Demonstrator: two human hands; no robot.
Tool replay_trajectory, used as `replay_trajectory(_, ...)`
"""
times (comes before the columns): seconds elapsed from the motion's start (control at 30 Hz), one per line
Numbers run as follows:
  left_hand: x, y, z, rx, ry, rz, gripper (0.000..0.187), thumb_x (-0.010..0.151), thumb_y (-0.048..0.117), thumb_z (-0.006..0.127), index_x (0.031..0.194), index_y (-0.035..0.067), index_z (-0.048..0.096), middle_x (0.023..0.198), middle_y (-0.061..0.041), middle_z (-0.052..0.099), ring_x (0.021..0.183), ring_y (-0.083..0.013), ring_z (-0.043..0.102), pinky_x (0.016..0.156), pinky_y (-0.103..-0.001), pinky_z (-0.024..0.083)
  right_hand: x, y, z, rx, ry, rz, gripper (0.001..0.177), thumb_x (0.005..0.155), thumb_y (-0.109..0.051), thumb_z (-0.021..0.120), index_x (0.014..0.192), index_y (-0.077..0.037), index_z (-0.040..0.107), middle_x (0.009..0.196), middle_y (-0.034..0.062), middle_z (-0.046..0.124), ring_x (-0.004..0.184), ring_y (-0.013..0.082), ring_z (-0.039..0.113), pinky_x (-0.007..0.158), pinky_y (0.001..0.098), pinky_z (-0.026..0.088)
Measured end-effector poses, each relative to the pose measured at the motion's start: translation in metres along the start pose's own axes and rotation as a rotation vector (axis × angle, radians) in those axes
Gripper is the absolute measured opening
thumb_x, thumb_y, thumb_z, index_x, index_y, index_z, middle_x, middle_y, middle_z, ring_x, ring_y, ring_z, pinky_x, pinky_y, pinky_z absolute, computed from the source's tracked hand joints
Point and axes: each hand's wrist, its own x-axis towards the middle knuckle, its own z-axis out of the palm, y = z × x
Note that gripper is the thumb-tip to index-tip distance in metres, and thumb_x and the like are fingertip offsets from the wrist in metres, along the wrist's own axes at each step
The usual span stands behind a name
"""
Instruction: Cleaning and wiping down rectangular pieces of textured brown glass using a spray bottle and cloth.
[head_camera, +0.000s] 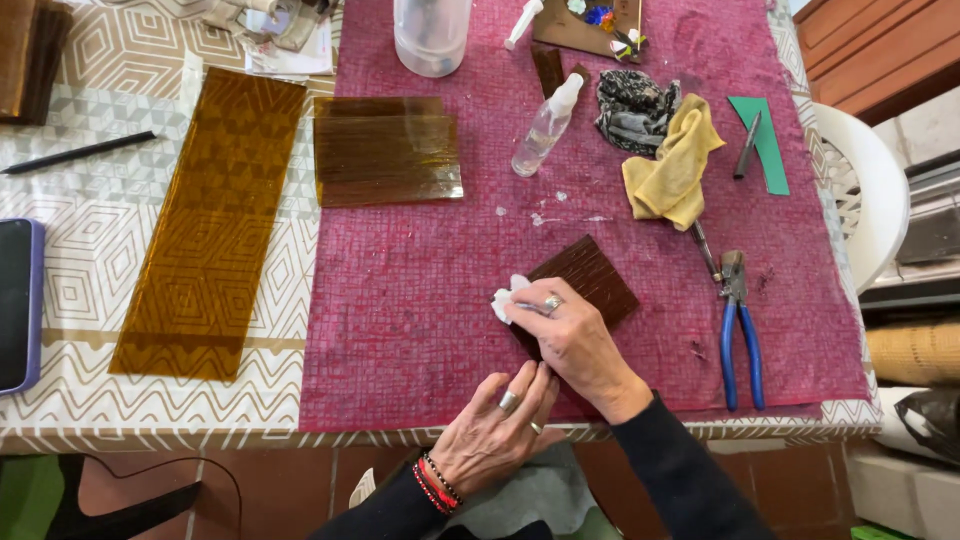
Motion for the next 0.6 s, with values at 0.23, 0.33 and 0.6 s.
replay_trajectory(0.23,0.0,-0.001,-0.001,-0.017,-0.015,0.039,0.063,0.101,0.051,0.06,0.135,-0.003,0.062,0.14,-0.017,0.059,0.133,-0.0272,0.053,0.107,-0.041,0.042,-0.017,0.069,-0.004,-0.214,0.048,0.131,0.024,0.086,0.006,0.064,0.104,-0.005,0.077,0.104,0.0091,0.073,0.102,0.0297,0.067,0.087,0.0373,0.057)
replay_trajectory(0.33,-0.003,0.001,0.006,-0.044,0.021,0.005,0.062,0.1,0.05,0.061,0.134,-0.002,0.063,0.139,-0.019,0.059,0.134,-0.0285,0.054,0.109,-0.042,0.042,-0.011,0.034,0.006,-0.193,0.075,0.155,0.023,0.085,0.006,0.064,0.102,-0.005,0.076,0.104,0.0085,0.072,0.102,0.029,0.067,0.087,0.0369,0.057)
replay_trajectory(0.6,0.0,-0.002,0.002,-0.024,0.039,0.045,0.057,0.1,0.045,0.063,0.128,-0.004,0.066,0.132,-0.02,0.064,0.129,-0.0314,0.06,0.111,-0.042,0.043,-0.005,0.044,-0.002,-0.155,0.015,0.079,0.021,0.09,-0.001,0.064,0.108,-0.005,0.076,0.105,0.0076,0.072,0.101,0.027,0.065,0.087,0.0358,0.057)
